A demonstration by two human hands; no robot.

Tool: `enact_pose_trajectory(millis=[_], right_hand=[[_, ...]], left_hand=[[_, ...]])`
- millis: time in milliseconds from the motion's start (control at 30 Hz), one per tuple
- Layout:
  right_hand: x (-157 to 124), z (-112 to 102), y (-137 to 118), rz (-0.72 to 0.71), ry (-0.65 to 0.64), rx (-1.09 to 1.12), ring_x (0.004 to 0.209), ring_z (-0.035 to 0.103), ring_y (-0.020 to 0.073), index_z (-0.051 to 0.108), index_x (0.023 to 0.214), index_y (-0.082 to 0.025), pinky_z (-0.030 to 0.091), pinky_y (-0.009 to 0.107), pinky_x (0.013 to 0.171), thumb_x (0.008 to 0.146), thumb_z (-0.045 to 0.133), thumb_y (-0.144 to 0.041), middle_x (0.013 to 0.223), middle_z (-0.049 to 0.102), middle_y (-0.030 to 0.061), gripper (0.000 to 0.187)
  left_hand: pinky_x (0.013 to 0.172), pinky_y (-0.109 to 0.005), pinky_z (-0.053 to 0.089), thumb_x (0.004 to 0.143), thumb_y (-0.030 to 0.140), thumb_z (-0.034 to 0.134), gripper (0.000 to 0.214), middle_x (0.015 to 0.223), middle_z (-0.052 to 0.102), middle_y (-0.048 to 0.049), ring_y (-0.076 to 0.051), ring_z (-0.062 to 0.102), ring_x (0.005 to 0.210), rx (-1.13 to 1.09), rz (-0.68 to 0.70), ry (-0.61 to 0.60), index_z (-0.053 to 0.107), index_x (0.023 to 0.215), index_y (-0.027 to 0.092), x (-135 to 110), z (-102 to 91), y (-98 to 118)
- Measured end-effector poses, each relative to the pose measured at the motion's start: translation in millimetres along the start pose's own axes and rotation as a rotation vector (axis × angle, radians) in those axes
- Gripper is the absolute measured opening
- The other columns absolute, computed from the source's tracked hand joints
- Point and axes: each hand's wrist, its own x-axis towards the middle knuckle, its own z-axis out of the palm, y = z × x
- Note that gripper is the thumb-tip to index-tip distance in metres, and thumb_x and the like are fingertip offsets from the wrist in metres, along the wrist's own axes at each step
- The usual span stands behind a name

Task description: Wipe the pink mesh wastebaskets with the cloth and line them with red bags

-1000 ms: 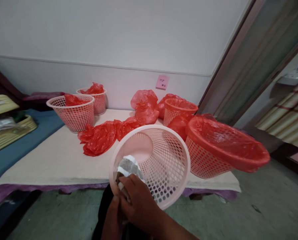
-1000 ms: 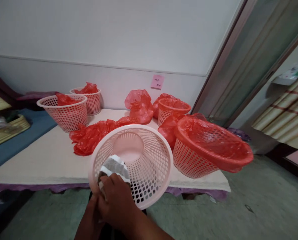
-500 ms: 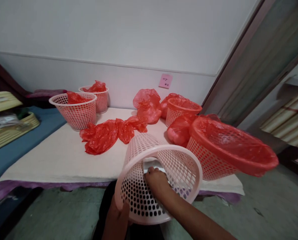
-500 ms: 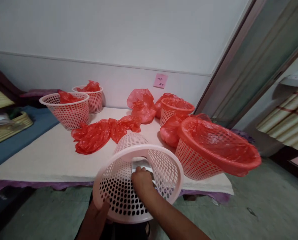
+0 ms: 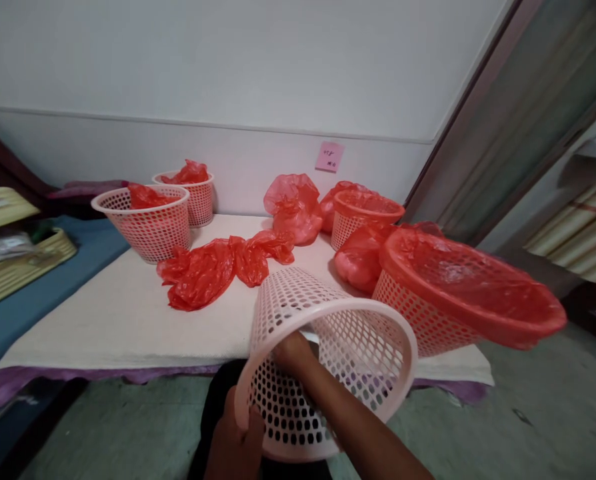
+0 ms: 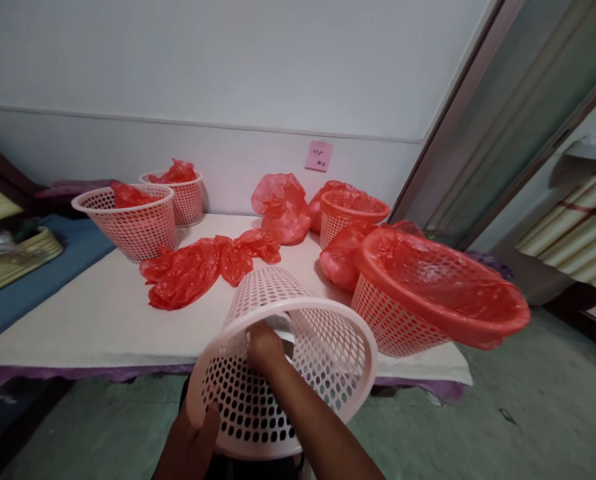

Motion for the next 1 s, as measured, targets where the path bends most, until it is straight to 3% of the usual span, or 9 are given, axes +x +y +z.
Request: enact_pose_trajectory(millis=[100, 200, 300, 467, 567, 700, 800, 900, 1000], right_hand=[[-21, -5, -6, -0.108, -0.058, -0.084, 0.096, 0.064, 0.0211, 0.063, 0.114, -0.016, 0.047, 0.028, 0.084, 0.08, 0.051, -0.012, 0.114, 0.065, 0.0101, 0.036], [-39, -20, 3, -0.145, -0.134, -0.201, 0.087, 0.066, 0.0237, 0.069, 0.099, -0.016, 0.049, 0.033, 0.076, 0.078, 0.051, -0.008, 0.103, 0.068, 0.0121, 0.029], [-47, -46, 16, -0.093, -0.181, -0.327, 0.089, 0.065, 0.0288, 0.072, 0.09, -0.011, 0.05, 0.039, 0.076, 0.078, 0.049, -0.004, 0.097, 0.069, 0.0189, 0.028], [-63, -102, 23, 0.036, -0.158, -0.46, 0.094, 0.063, 0.034, 0.071, 0.101, -0.008, 0.05, 0.042, 0.074, 0.083, 0.039, -0.001, 0.109, 0.065, 0.0239, 0.038], [-85, -109, 16, 0.081, -0.177, -0.485, 0.091, 0.064, 0.0328, 0.072, 0.101, -0.011, 0.051, 0.039, 0.069, 0.083, 0.042, -0.001, 0.105, 0.067, 0.0205, 0.036], [-116, -78, 1, -0.036, -0.263, -0.273, 0.08, 0.067, 0.0244, 0.072, 0.093, -0.015, 0.049, 0.031, 0.069, 0.078, 0.047, -0.001, 0.096, 0.07, 0.0132, 0.032], [-131, -63, -7, -0.07, -0.203, -0.024, 0.077, 0.066, 0.0198, 0.07, 0.089, -0.018, 0.047, 0.027, 0.066, 0.075, 0.047, -0.002, 0.093, 0.069, 0.0089, 0.031], [-139, -77, -10, -0.151, -0.094, 0.189, 0.081, 0.063, 0.018, 0.066, 0.097, -0.022, 0.048, 0.026, 0.069, 0.07, 0.049, -0.004, 0.097, 0.065, 0.0056, 0.036], [-144, -107, -7, -0.263, 0.16, 0.287, 0.09, 0.061, 0.0175, 0.059, 0.116, -0.024, 0.05, 0.026, 0.075, 0.075, 0.043, -0.002, 0.1, 0.062, 0.0057, 0.049]], left_hand=[[0.088, -0.042, 0.05, 0.078, 0.037, 0.053, 0.037, 0.102, 0.072, -0.0107, -0.03, 0.065, 0.102, 0.026, -0.019, 0.06, 0.06, 0.109, 0.017, 10, -10.0, 1], [0.093, -0.043, 0.048, 0.076, 0.036, 0.055, 0.039, 0.107, 0.071, -0.0105, -0.03, 0.063, 0.107, 0.035, 0.007, 0.001, 0.06, 0.11, 0.017, 18, -17.3, 3], [0.092, -0.045, 0.047, 0.079, 0.039, 0.052, 0.042, 0.11, 0.07, -0.0122, -0.031, 0.063, 0.106, 0.028, 0.046, 0.003, 0.059, 0.113, 0.015, 20, -15.6, 3], [0.097, -0.043, 0.045, 0.081, 0.04, 0.048, 0.046, 0.114, 0.069, -0.0112, -0.03, 0.061, 0.111, 0.011, 0.039, 0.062, 0.059, 0.119, 0.016, 22, -8.3, 5], [0.098, -0.041, 0.046, 0.079, 0.039, 0.053, 0.048, 0.117, 0.069, -0.0115, -0.03, 0.06, 0.115, -0.012, 0.034, 0.049, 0.06, 0.121, 0.015, 28, -12.3, 5], [0.092, -0.044, 0.05, 0.075, 0.041, 0.058, 0.051, 0.109, 0.072, -0.0133, -0.033, 0.064, 0.107, 0.037, 0.003, -0.015, 0.062, 0.117, 0.012, 38, -21.8, 1], [0.1, -0.043, 0.045, 0.077, 0.043, 0.054, 0.053, 0.117, 0.069, -0.0124, -0.031, 0.06, 0.114, 0.045, 0.049, 0.007, 0.06, 0.12, 0.012, 45, -28.0, -2], [0.096, -0.037, 0.048, 0.074, 0.041, 0.057, 0.051, 0.117, 0.069, -0.0108, -0.03, 0.06, 0.115, -0.001, 0.061, 0.019, 0.062, 0.117, 0.014, 52, -34.8, -3], [0.079, -0.032, 0.055, 0.07, 0.035, 0.059, 0.042, 0.1, 0.074, -0.0078, -0.028, 0.068, 0.097, -0.085, 0.011, 0.062, 0.065, 0.107, 0.016, 59, -43.6, 2]])
